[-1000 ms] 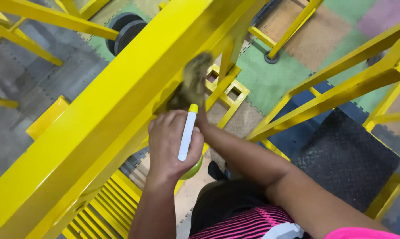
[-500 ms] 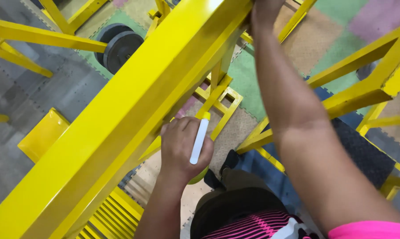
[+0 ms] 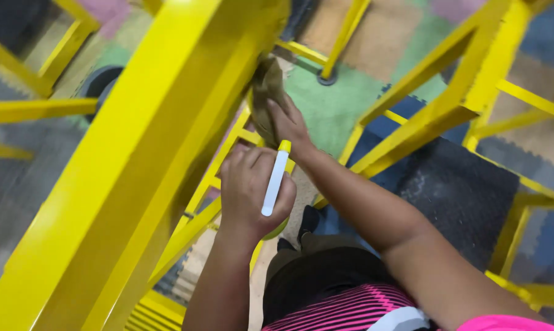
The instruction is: Cleaning and wiping down various gym weight machines and benches using a spray bottle and a cloth.
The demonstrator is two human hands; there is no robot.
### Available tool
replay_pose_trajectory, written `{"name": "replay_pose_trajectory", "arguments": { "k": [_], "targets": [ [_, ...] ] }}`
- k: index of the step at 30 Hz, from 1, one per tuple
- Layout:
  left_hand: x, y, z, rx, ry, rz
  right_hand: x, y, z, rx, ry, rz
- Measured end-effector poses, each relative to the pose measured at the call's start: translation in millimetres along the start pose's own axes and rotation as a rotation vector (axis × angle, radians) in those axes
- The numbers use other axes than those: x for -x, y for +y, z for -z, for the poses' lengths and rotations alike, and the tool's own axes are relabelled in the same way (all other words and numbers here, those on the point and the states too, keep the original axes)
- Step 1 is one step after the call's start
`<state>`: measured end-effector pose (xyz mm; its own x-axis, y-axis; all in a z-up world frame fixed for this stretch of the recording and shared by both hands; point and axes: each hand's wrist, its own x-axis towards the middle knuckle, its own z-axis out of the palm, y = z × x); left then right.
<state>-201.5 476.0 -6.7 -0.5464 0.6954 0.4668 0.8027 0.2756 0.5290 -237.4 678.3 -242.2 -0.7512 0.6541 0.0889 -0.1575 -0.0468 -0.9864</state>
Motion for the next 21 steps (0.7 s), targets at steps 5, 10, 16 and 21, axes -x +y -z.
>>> {"name": "replay_pose_trajectory", "arguments": {
  "k": [5,10,16,21],
  "targets": [
    [-37,8,-48,0.166,-0.081,-0.102,19,-25,190,1.037,0.237,0.440],
    [-72,34,-112,0.314,-0.152,-0.206,25,-220,225,1.199,0.332,0.155],
    [-93,70,-161,0.453,-0.240,-0.251,-23,-162,344,1.458,0.122,0.031],
    [-105,82,-190,0.520,-0.287,-0.285,-104,-149,400,1.402,0.136,0.086]
  ]
}}
